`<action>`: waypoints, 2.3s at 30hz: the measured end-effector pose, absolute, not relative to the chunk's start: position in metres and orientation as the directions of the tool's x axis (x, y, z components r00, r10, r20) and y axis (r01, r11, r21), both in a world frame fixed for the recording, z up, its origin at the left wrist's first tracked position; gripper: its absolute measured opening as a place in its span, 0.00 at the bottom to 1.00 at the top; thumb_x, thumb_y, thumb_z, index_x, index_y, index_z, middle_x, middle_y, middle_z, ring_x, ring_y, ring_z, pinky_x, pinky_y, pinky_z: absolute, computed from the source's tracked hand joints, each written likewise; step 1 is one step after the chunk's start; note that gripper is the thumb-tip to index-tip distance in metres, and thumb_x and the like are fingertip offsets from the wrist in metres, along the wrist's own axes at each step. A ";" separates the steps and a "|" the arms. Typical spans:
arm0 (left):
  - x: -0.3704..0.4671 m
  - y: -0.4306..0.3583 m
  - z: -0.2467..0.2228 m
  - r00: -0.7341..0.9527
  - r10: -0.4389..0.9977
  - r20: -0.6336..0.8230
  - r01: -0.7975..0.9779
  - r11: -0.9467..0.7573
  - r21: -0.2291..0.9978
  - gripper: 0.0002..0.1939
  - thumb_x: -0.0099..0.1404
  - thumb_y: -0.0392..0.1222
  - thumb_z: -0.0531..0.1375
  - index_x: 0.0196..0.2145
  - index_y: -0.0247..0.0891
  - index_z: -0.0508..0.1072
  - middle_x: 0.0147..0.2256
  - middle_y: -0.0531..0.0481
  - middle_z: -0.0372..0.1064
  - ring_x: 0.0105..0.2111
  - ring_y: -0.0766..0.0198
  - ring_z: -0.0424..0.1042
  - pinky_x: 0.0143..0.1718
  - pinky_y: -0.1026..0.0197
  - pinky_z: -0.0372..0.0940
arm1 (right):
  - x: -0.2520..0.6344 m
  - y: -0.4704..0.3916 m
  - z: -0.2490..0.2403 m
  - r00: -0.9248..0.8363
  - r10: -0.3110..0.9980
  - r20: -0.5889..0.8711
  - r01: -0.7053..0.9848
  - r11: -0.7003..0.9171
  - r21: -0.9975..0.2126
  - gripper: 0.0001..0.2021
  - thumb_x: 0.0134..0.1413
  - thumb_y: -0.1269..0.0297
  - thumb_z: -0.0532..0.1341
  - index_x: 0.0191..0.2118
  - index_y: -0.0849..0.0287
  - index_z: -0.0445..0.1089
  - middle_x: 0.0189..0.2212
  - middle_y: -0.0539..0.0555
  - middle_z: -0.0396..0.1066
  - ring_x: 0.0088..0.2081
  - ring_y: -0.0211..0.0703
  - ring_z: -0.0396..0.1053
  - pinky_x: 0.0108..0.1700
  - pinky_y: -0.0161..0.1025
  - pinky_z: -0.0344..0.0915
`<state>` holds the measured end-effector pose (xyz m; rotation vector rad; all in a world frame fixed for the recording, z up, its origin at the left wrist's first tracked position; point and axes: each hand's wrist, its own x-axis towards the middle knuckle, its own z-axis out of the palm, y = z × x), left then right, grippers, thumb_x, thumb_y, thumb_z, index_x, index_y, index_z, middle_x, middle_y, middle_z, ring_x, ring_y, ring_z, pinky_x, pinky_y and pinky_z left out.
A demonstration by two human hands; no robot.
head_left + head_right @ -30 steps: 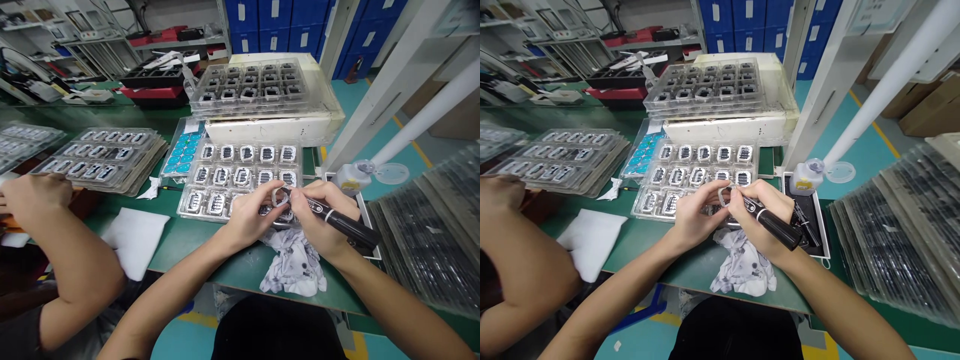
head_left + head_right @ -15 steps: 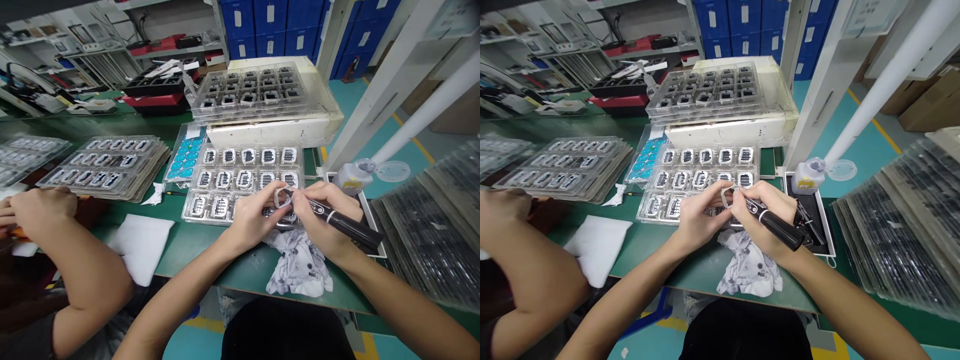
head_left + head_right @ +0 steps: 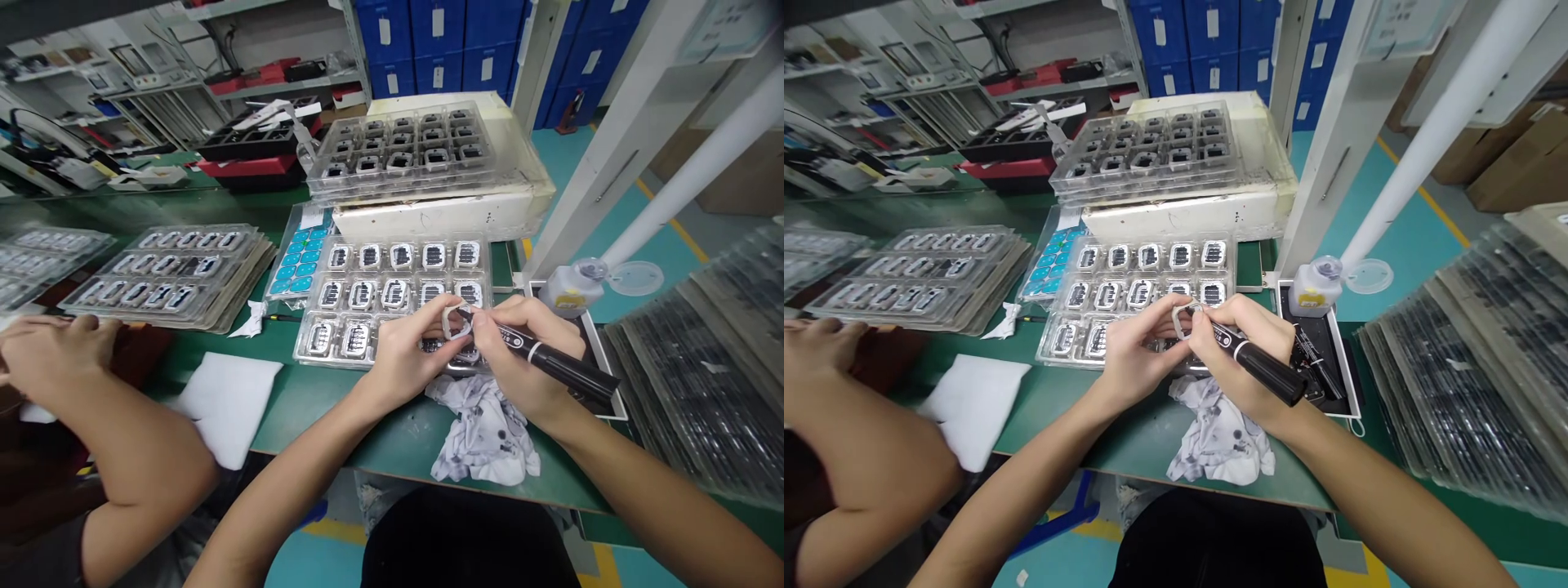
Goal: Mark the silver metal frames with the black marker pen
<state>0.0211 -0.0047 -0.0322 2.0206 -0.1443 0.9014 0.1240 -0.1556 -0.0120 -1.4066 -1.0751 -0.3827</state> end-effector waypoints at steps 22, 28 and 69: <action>0.021 -0.006 -0.030 0.697 0.202 0.689 -0.418 -0.666 0.618 0.19 0.73 0.34 0.69 0.59 0.35 0.73 0.45 0.50 0.82 0.41 0.68 0.84 0.51 0.70 0.82 | 0.122 -0.156 -0.011 0.512 0.375 0.773 0.771 0.195 -0.606 0.06 0.71 0.72 0.67 0.39 0.58 0.72 0.34 0.48 0.74 0.33 0.39 0.73 0.36 0.39 0.69; 0.020 -0.007 -0.030 0.695 0.221 0.684 -0.374 -0.701 0.607 0.16 0.74 0.36 0.68 0.58 0.35 0.75 0.42 0.50 0.82 0.38 0.69 0.83 0.48 0.70 0.82 | 0.122 -0.156 -0.011 0.490 0.387 0.781 0.783 0.199 -0.590 0.06 0.71 0.74 0.67 0.40 0.59 0.73 0.35 0.49 0.75 0.34 0.39 0.73 0.37 0.40 0.70; 0.021 -0.006 -0.021 0.790 0.299 0.535 -0.481 -0.238 0.844 0.26 0.64 0.40 0.77 0.57 0.33 0.78 0.41 0.47 0.82 0.39 0.64 0.84 0.44 0.70 0.83 | 0.114 -0.165 0.000 0.286 0.315 0.905 0.877 0.293 -0.380 0.11 0.64 0.82 0.69 0.46 0.62 0.73 0.41 0.57 0.77 0.44 0.51 0.81 0.45 0.44 0.83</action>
